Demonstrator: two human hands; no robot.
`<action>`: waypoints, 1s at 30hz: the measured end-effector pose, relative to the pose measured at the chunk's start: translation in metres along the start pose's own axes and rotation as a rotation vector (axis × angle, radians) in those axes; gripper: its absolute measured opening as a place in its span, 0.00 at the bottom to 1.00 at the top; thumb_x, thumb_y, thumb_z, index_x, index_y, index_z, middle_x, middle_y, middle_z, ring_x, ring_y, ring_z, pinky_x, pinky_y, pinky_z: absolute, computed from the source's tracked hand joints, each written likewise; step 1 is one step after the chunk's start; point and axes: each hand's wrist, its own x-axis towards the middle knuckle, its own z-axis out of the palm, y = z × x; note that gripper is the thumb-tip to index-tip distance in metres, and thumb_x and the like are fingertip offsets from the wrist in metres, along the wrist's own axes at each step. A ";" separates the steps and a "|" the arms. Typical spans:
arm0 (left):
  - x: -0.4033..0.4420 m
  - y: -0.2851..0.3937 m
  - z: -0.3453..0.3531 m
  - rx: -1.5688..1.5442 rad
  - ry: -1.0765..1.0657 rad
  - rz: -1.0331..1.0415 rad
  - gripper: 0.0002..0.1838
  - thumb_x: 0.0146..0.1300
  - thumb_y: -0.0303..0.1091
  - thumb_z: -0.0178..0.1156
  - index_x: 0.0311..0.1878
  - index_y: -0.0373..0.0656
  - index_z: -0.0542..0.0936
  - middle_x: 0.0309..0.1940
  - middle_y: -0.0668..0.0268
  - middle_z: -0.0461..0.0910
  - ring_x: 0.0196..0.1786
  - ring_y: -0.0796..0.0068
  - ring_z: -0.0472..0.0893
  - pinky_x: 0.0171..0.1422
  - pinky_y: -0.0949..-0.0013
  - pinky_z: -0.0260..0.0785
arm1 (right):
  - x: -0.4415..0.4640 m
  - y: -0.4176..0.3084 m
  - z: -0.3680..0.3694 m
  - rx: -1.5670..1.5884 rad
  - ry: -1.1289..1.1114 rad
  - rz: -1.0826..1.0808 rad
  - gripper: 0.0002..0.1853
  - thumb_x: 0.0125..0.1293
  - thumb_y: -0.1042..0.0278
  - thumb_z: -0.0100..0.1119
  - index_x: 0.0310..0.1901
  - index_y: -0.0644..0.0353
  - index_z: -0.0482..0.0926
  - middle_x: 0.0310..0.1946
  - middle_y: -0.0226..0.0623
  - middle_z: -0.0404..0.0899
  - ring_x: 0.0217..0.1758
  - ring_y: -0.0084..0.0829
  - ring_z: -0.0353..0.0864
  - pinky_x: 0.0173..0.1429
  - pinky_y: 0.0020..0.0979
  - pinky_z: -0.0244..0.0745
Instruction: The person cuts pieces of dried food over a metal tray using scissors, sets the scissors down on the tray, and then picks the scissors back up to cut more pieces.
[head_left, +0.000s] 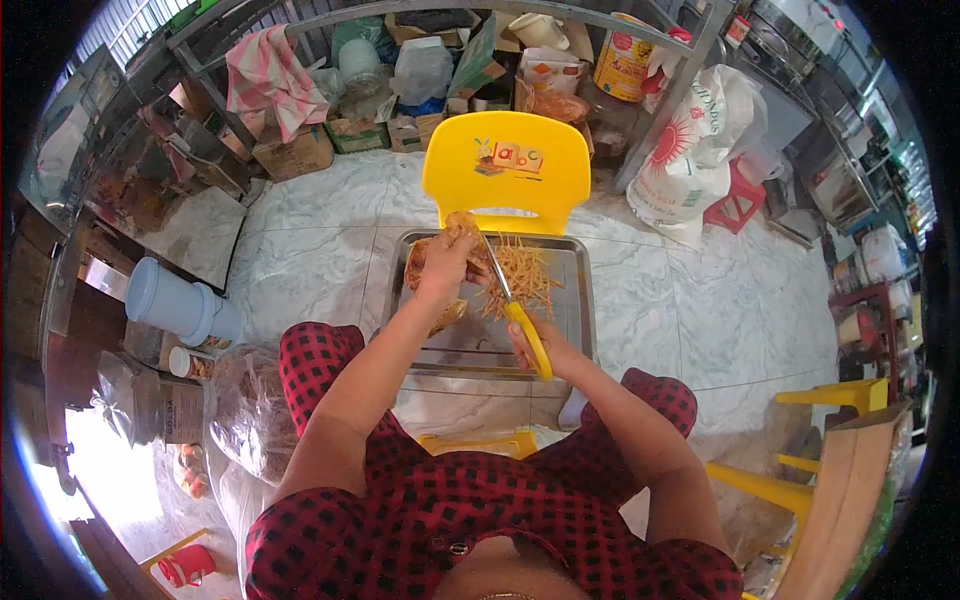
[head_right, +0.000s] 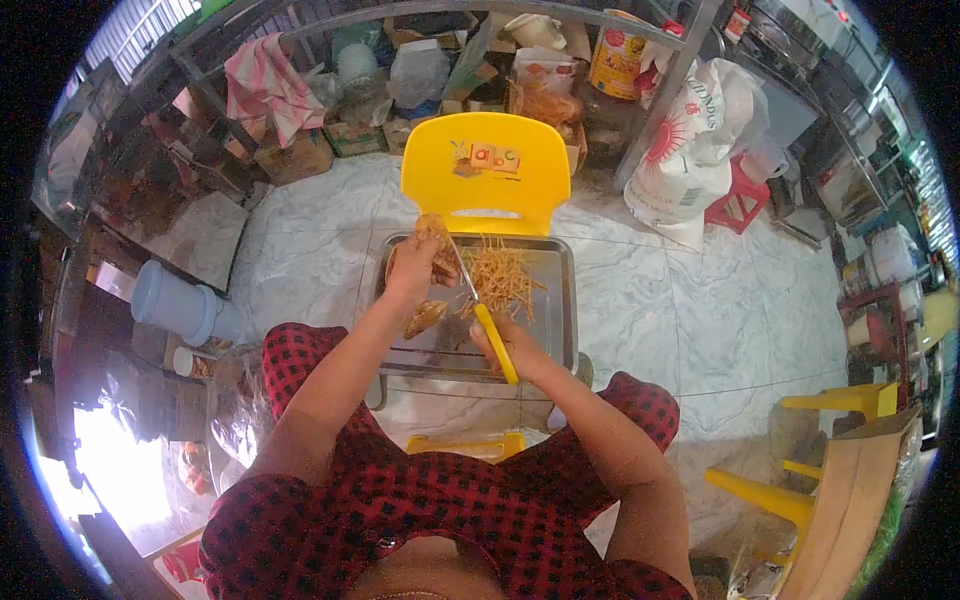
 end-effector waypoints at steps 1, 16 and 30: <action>0.001 -0.001 0.000 0.006 0.001 0.005 0.13 0.63 0.35 0.50 0.46 0.38 0.68 0.26 0.60 0.77 0.20 0.70 0.77 0.19 0.70 0.72 | 0.000 -0.001 0.000 -0.025 0.012 0.010 0.21 0.64 0.48 0.51 0.46 0.58 0.66 0.18 0.24 0.65 0.16 0.17 0.65 0.21 0.21 0.63; -0.001 -0.013 -0.001 0.023 -0.014 0.027 0.12 0.65 0.36 0.47 0.45 0.38 0.67 0.24 0.59 0.75 0.20 0.69 0.77 0.21 0.70 0.73 | -0.013 -0.003 0.008 0.042 0.134 0.064 0.21 0.61 0.49 0.57 0.42 0.61 0.72 0.13 0.22 0.62 0.12 0.17 0.63 0.15 0.22 0.61; -0.013 -0.016 0.008 0.013 -0.079 -0.085 0.11 0.64 0.34 0.46 0.46 0.40 0.68 0.24 0.60 0.77 0.19 0.71 0.77 0.19 0.71 0.72 | 0.005 0.001 0.004 -0.008 0.133 0.008 0.27 0.59 0.41 0.55 0.42 0.61 0.71 0.14 0.24 0.65 0.13 0.18 0.65 0.16 0.21 0.62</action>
